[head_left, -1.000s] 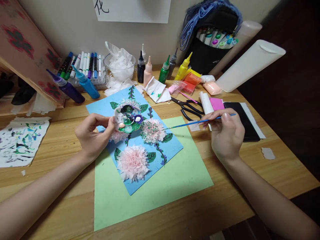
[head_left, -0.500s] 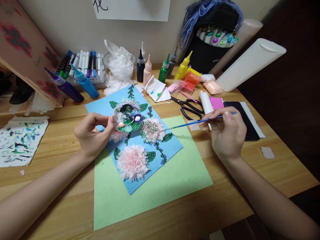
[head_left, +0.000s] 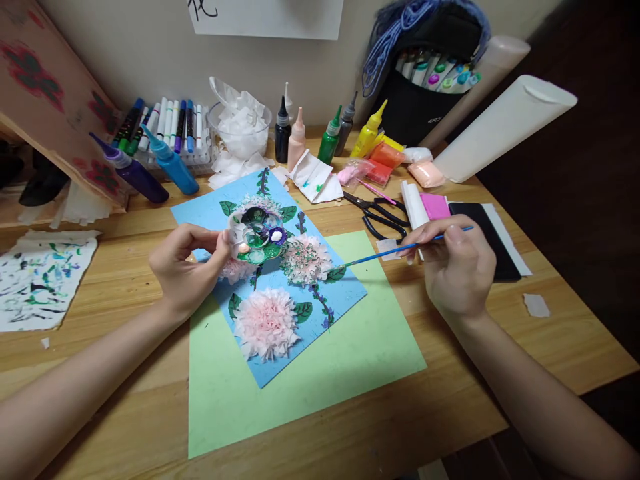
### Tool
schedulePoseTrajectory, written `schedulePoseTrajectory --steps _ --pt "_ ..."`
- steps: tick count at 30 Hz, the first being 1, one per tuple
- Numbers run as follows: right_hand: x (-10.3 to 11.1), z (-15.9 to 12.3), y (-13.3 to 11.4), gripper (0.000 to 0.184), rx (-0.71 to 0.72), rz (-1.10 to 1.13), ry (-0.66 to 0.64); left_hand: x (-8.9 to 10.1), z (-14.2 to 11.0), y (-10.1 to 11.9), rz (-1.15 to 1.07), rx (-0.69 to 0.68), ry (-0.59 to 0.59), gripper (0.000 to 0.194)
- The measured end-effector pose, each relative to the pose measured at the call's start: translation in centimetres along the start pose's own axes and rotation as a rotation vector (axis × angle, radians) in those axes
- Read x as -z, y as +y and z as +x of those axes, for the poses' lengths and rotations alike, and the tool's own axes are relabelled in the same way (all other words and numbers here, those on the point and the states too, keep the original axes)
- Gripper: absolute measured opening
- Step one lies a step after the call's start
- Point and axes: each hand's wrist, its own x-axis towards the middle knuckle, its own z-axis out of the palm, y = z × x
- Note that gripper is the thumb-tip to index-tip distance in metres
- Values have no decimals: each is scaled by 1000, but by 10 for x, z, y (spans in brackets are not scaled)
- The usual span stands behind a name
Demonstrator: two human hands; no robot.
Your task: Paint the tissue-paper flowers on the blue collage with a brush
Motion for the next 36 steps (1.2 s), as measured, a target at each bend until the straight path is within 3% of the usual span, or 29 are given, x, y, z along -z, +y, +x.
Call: schedulePoseTrajectory --steps 3,8,11,16,20,23,31,36 --pt "-2 -3 -1 21 -13 -40 -31 0 0 1 17 2 7 14" --pt "-1 2 -3 22 7 -37 117 0 0 1 44 13 10 13" --pt "-1 2 -7 23 33 -18 106 0 0 1 38 5 9 13" --pt "-6 -12 -8 22 99 -14 -119 1 0 2 73 24 -8 14" --pt "-7 -22 -9 27 248 -223 -414 1 -1 3 91 53 -24 13" --pt "-8 -24 -13 32 378 -363 -554 1 -2 3 64 48 -17 12" --pt "-14 -23 -16 33 435 -441 -622 0 -3 4 47 95 -24 12" --pt "-13 -23 -17 34 461 -399 -626 0 -2 3 29 49 -16 13"
